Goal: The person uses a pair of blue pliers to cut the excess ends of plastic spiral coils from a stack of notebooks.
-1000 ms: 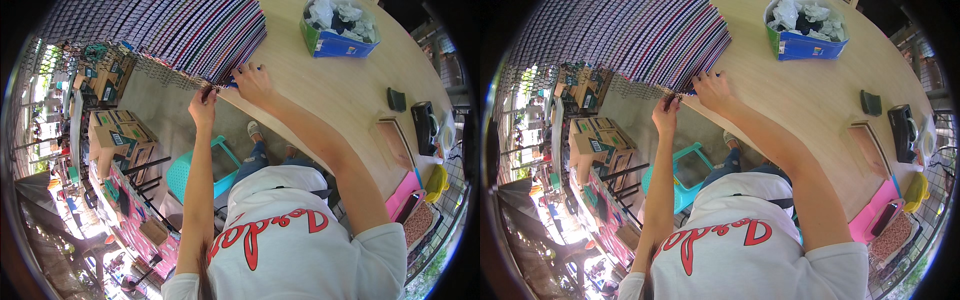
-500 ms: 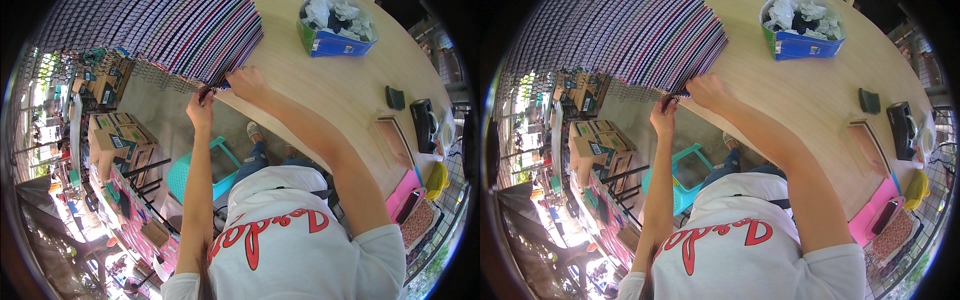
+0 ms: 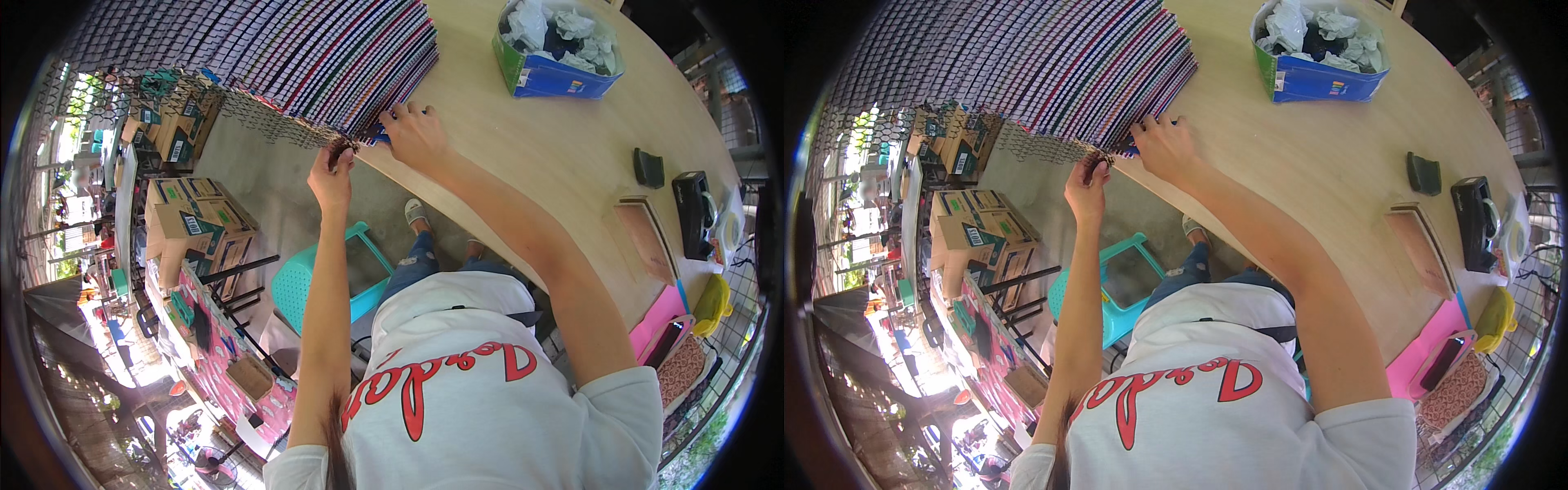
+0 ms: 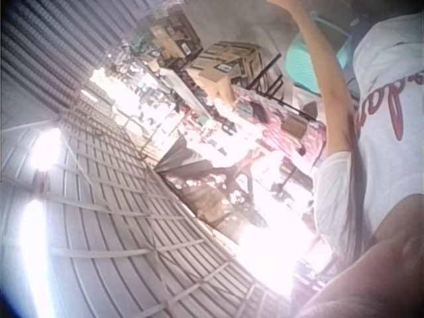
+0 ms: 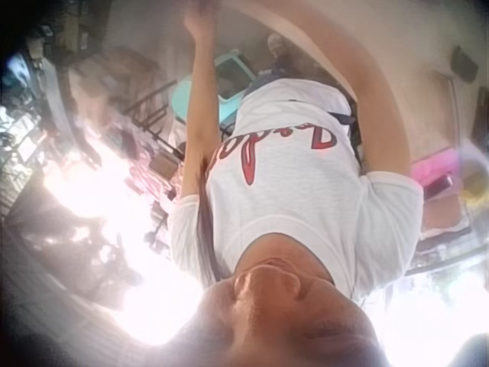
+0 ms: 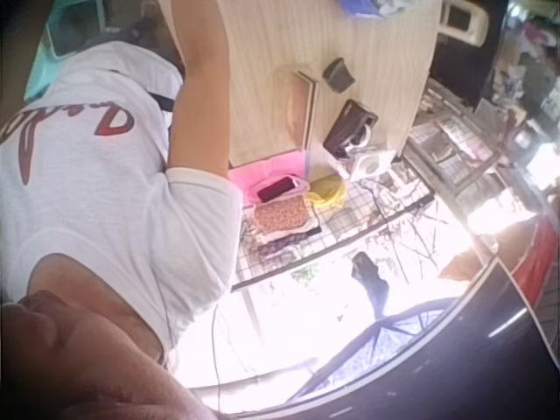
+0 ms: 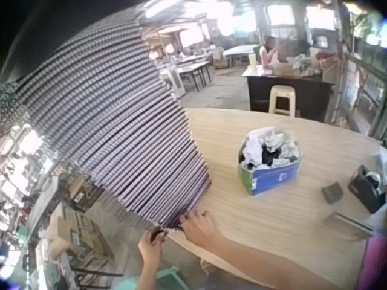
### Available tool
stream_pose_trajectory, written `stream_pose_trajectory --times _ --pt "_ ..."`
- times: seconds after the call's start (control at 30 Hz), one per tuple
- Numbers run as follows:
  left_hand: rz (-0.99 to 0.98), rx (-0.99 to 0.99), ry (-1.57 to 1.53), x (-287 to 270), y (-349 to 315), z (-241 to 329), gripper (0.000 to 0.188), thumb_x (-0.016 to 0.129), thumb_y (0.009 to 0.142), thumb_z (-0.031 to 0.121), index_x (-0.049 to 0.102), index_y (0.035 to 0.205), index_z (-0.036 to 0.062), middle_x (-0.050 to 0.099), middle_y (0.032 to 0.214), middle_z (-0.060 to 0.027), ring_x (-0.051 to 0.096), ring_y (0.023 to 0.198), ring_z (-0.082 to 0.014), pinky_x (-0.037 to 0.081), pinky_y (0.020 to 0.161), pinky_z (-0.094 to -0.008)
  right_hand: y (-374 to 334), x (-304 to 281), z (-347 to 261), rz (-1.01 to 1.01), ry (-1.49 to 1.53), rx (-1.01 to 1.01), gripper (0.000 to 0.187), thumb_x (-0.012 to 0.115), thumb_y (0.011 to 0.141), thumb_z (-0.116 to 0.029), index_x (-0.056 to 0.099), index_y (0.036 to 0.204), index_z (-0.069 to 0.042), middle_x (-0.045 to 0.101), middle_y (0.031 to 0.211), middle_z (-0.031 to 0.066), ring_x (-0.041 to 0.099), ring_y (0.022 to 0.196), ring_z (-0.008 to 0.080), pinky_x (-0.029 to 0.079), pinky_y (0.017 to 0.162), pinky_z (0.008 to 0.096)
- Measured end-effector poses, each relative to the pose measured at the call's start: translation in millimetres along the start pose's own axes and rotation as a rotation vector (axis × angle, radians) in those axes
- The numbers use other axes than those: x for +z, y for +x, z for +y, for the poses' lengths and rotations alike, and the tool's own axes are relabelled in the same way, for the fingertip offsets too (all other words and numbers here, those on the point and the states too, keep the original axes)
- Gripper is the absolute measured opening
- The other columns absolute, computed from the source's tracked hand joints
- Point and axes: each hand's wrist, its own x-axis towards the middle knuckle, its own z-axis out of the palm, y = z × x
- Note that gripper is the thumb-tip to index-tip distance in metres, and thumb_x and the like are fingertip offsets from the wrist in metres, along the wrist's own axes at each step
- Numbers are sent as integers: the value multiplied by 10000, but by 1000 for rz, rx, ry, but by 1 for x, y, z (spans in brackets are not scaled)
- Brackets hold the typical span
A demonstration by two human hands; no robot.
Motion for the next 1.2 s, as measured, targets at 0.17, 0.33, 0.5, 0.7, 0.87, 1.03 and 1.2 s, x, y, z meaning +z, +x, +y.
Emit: stream_pose_trajectory --times 0.17,0.33,0.5,0.7,0.87,1.03,1.2 --pt "5 -19 -8 0 2 4 242 683 912 120 669 1076 -56 711 893 -96 673 764 -119 598 698 -286 2 -2 -1 -6 26 -6 291 656 830 -212 639 1094 -89 634 1039 120 633 1012 310 485 846 576" --pt "5 -14 -16 0 3 5 228 673 917 112 676 1069 -59 710 896 -92 677 762 -121 600 690 -284 3 -4 0 -27 4 -43 297 650 838 -217 635 1107 -91 634 1062 118 621 1024 307 483 847 584" --pt "23 -30 23 -1 3 5 232 673 918 119 682 1066 -59 711 884 -91 682 750 -126 599 691 -282 5 -7 -1 -35 24 -14 280 641 826 -190 640 1087 -88 636 1063 120 616 1029 300 485 822 581" --pt "11 -31 27 -1 3 8 235 667 922 121 680 1069 -63 709 887 -111 687 750 -132 601 692 -284 9 -10 -5 -45 0 -19 202 595 841 -174 661 1011 -86 663 986 104 649 967 302 515 766 520" --pt "8 -26 34 1 1 8 244 669 923 124 672 1068 -73 708 893 -121 688 751 -134 602 689 -285 19 -12 2 -154 22 -45 206 602 820 -151 661 1005 -81 691 858 135 701 805 333 545 688 477" --pt "6 -28 17 -3 3 -4 237 669 924 119 672 1054 -80 702 866 -116 685 737 -137 602 679 -286 18 -13 4 -185 63 -60 164 600 842 -168 660 966 -78 692 822 149 699 783 351 541 721 489" --pt "-53 -571 -420 -5 -18 18 256 641 944 101 633 1131 -74 672 984 -111 670 834 -158 600 741 -280 -46 -26 37 77 305 146 209 666 861 -252 651 940 -59 662 774 154 655 689 314 509 664 430"
